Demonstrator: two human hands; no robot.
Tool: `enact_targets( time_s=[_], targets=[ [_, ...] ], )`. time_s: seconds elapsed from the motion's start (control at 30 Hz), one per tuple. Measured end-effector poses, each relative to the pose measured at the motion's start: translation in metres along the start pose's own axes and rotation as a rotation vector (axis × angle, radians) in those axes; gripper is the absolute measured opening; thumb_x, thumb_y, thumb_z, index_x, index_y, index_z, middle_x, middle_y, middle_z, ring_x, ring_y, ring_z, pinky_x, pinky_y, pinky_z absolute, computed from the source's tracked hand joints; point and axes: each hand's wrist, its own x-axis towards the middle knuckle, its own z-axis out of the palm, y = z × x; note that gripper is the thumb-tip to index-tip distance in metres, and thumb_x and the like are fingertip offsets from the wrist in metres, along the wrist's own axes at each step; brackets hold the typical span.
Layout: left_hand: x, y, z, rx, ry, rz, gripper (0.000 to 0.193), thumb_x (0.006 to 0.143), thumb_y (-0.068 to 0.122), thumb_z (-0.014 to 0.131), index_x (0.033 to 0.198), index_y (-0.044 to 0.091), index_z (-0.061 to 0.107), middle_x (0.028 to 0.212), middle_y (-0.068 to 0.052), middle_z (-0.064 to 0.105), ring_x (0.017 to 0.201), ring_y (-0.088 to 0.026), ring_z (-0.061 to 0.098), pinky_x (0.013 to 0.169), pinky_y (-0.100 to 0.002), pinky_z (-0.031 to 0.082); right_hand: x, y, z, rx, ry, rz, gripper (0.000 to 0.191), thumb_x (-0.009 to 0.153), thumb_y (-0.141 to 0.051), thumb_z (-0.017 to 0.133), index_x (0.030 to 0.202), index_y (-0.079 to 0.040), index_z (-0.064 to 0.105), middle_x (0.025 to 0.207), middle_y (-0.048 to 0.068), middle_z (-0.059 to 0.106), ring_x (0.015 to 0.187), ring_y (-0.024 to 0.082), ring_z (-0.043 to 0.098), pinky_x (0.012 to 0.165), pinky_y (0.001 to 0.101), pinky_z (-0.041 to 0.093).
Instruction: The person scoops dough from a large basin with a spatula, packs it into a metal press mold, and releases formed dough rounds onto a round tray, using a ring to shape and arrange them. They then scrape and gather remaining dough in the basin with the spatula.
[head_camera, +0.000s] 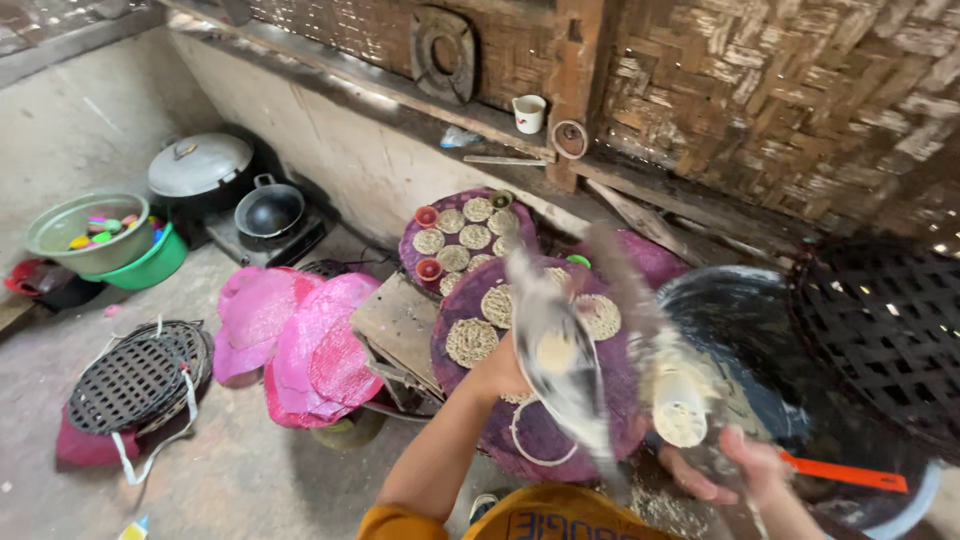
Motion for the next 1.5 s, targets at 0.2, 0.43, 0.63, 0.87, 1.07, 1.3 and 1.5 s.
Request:
enact_targets(
  time_s=[0.2,0.43,0.63,0.87,1.07,1.3,1.5],
  targets=[
    [-0.029,-0.001,0.007,1.335,0.084,0.038,0.056,0.074,0.034,0.085,0.124,0.015,0.068,0.122,-0.009,0.071,0.113,-0.027,0.069,0.101,-0.043,0.056,0.001,-0.026,0.008,-0.747,0.561,-0.116,0.102,0.092,-0.017,0.077,0.172,-0.019,0.014,0.085,0.02,0.067,0.062,0.017,0.064,0.046,0.0265,0.047],
    [-0.028,0.02,0.023,1.442,0.132,-0.032,0.051,0.075,0.044,0.08,0.117,0.017,0.072,0.115,-0.008,0.073,0.1,-0.03,0.072,0.088,-0.042,0.059,0.037,-0.034,0.077,-1.851,0.431,-0.319,0.098,0.069,-0.018,0.082,0.151,-0.009,0.03,0.137,0.028,0.053,0.102,0.043,0.069,0.075,0.0436,0.06],
    [-0.031,0.023,0.033,1.492,0.159,-0.135,0.059,0.069,0.052,0.083,0.114,0.015,0.07,0.107,-0.01,0.072,0.094,-0.033,0.072,0.081,-0.046,0.058,0.045,-0.015,0.082,-1.999,0.397,-0.215,0.091,0.066,-0.022,0.084,0.143,-0.01,0.036,0.135,0.029,0.051,0.098,0.049,0.066,0.071,0.05,0.058],
    [-0.047,-0.005,0.032,1.505,0.142,-0.152,0.054,0.072,0.045,0.08,0.118,0.018,0.071,0.112,-0.012,0.072,0.098,-0.034,0.071,0.082,-0.048,0.056,0.05,0.023,0.071,-1.925,0.42,-0.167,0.097,0.068,-0.023,0.082,0.15,-0.008,0.032,0.135,0.029,0.049,0.11,0.05,0.06,0.08,0.0512,0.056],
    [-0.062,-0.047,0.022,1.359,0.277,-0.226,0.058,0.073,0.044,0.081,0.122,0.016,0.068,0.113,-0.013,0.072,0.1,-0.036,0.07,0.086,-0.047,0.057,0.033,0.012,0.025,-1.356,0.376,0.172,0.111,0.068,-0.033,0.082,0.157,-0.003,0.023,0.149,0.024,0.043,0.138,0.038,0.045,0.111,0.0456,0.033],
    [-0.035,0.015,-0.004,-0.109,0.002,-0.131,0.101,0.076,0.024,0.082,0.163,0.011,0.033,0.162,-0.018,0.044,0.149,-0.037,0.042,0.132,-0.05,0.025,-0.035,0.025,-0.056,-0.239,0.289,0.506,0.111,0.074,-0.047,0.077,0.163,-0.005,0.027,0.16,0.015,0.043,0.148,0.031,0.04,0.118,0.0506,0.028],
    [0.01,0.048,0.001,-0.525,-0.088,0.252,0.095,0.09,0.038,0.076,0.169,0.022,0.024,0.156,-0.012,0.05,0.15,-0.034,0.042,0.127,-0.059,0.026,-0.057,0.02,-0.072,-0.046,0.351,0.513,0.112,0.075,-0.06,0.072,0.155,0.01,0.034,0.157,0.026,0.047,0.144,0.037,0.042,0.117,0.0512,0.028]
  ],
)
